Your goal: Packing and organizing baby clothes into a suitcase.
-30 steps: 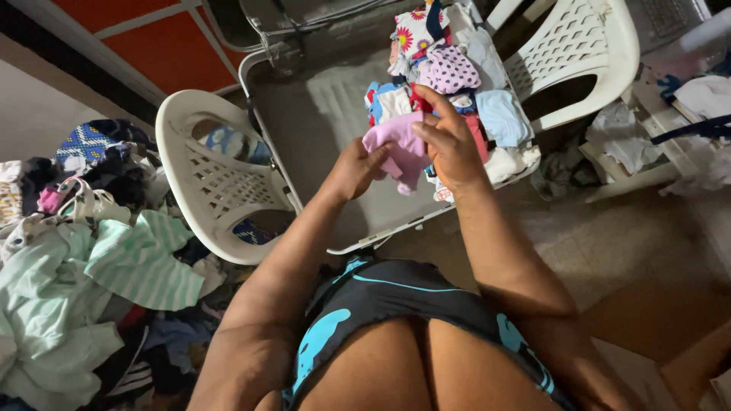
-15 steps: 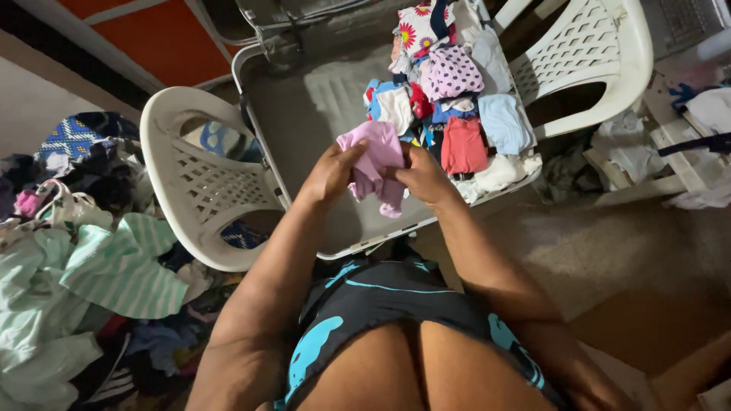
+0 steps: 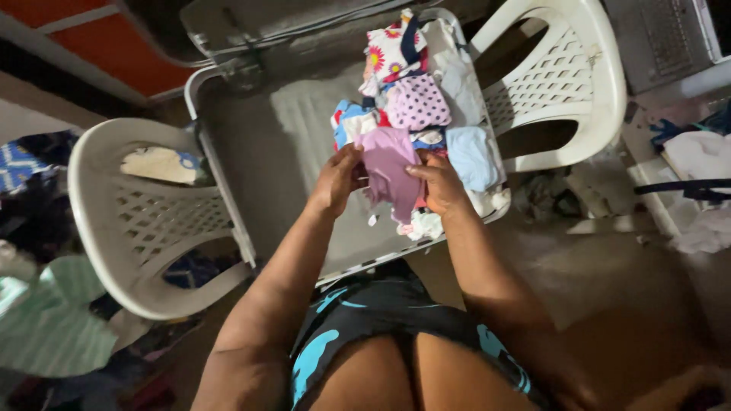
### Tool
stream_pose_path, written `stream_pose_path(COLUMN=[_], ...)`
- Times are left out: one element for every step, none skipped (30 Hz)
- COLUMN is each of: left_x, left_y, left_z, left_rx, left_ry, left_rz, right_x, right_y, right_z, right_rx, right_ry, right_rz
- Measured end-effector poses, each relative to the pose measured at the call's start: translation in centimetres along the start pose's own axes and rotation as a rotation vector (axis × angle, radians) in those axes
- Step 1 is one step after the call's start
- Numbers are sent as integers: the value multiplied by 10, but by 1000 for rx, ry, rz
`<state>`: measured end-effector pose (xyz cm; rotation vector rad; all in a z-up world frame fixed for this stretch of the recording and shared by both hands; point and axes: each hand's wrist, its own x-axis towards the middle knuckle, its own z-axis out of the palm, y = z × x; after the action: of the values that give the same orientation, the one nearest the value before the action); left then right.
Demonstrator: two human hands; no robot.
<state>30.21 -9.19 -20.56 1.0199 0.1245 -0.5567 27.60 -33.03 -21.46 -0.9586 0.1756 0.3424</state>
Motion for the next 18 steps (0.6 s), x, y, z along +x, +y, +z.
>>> stream_pose_path(left_x=[14, 29, 44, 52, 61, 69, 82, 95, 109, 121, 131, 141, 148, 154, 161, 166, 170, 175], left_y=[-9, -18, -25, -26, -26, -27, -35, -43, -51, -55, -60, -65, -66, -68, -69, -71, -74, -76], left_z=[7, 14, 20, 32, 42, 53, 59, 64, 71, 78, 83, 87, 92, 96, 101, 104, 107, 109], left_rx=[-4, 42, 89, 88, 119, 151, 149, 181, 213, 211, 228, 246, 246, 301, 358, 359, 397, 435], left_ry=[-1, -11, -20, -19, -23, -26, -24, -21, -20, -18, -25, -32, -26, -30, -37, -33, -12, 10], left_rz=[-6, 12, 33, 31, 34, 38, 31, 66, 104, 101, 131, 161, 158, 173, 189, 186, 174, 163], right_x=[2, 5, 11, 24, 39, 53, 58, 64, 70, 77, 85, 93, 102, 111, 119, 130, 140, 150], right_y=[-16, -32, -48, -52, -56, -59, -75, -91, -108, -124, -137, -150, -154, -159, -164, -159, -153, -148], right_z=[-9, -18, -26, -59, -91, -123, -127, -130, -133, -133, -131, -128, -134, -139, -145, -155, -165, -176], right_rx=[0, -11, -22, -22, -59, -96, -95, -126, -159, -160, -175, -191, -188, -220, -253, -250, -224, -197], right_ry=[6, 64, 117, 119, 157, 195, 199, 161, 120, 121, 124, 126, 124, 105, 88, 87, 118, 148], right_rz=[4, -30, -65, -62, -162, -263, -256, -335, -417, -412, -441, -469, -463, -489, -517, -513, -478, -442])
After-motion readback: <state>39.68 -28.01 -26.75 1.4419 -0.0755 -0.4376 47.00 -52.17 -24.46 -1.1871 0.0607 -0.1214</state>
